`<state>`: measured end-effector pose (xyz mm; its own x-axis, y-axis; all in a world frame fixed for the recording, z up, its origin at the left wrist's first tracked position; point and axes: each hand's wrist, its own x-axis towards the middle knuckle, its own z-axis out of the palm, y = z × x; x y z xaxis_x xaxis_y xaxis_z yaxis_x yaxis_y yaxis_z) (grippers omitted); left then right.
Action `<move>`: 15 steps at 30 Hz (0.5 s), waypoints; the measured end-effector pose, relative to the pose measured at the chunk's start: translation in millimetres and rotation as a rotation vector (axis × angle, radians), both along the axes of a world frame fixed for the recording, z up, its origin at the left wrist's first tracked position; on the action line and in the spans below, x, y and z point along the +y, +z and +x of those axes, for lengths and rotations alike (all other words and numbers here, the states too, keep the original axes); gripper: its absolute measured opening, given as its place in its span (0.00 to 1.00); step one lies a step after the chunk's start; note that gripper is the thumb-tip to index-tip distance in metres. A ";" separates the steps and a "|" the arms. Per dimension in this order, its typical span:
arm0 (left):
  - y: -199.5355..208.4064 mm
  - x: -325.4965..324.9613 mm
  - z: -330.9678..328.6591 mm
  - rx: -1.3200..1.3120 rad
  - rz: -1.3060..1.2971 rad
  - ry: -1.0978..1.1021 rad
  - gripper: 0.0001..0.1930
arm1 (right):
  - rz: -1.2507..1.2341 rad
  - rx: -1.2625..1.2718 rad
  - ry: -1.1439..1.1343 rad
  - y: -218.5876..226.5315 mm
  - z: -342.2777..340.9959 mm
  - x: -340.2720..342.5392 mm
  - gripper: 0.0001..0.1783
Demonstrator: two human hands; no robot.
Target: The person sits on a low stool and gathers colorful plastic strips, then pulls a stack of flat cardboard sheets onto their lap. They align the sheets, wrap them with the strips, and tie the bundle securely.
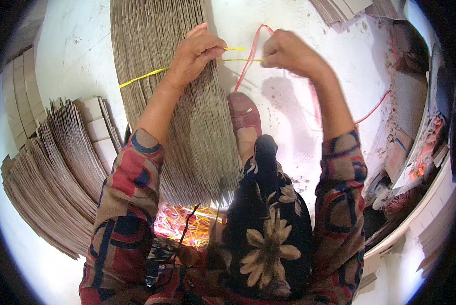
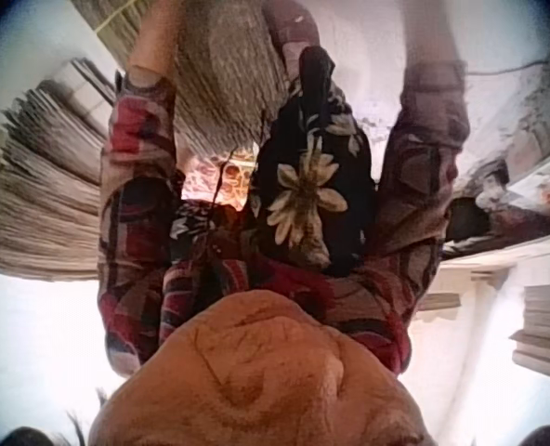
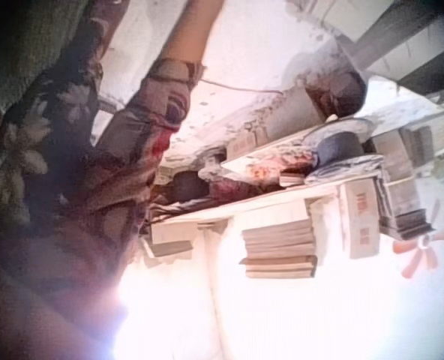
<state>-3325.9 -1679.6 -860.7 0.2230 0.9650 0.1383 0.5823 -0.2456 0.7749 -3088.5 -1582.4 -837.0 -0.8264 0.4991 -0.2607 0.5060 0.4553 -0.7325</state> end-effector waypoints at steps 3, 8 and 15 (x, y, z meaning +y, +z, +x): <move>3.1 0.7 -5.1 0.133 -0.046 -0.195 0.07 | 0.705 -0.079 -0.052 39.8 7.6 -1.8 0.05; 6.4 -3.4 4.5 -0.006 -0.118 -0.126 0.04 | 0.822 0.367 0.084 89.9 -39.0 -14.4 0.03; 13.6 -25.0 12.8 -0.097 -0.080 0.214 0.07 | 0.699 0.404 -0.829 28.6 -35.2 -21.7 0.13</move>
<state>-3313.1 -1704.6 -847.1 0.0016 0.9976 0.0699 0.5363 -0.0598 0.8419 -3123.7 -1604.1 -808.4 -0.1382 0.8579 0.4949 0.6250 0.4631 -0.6283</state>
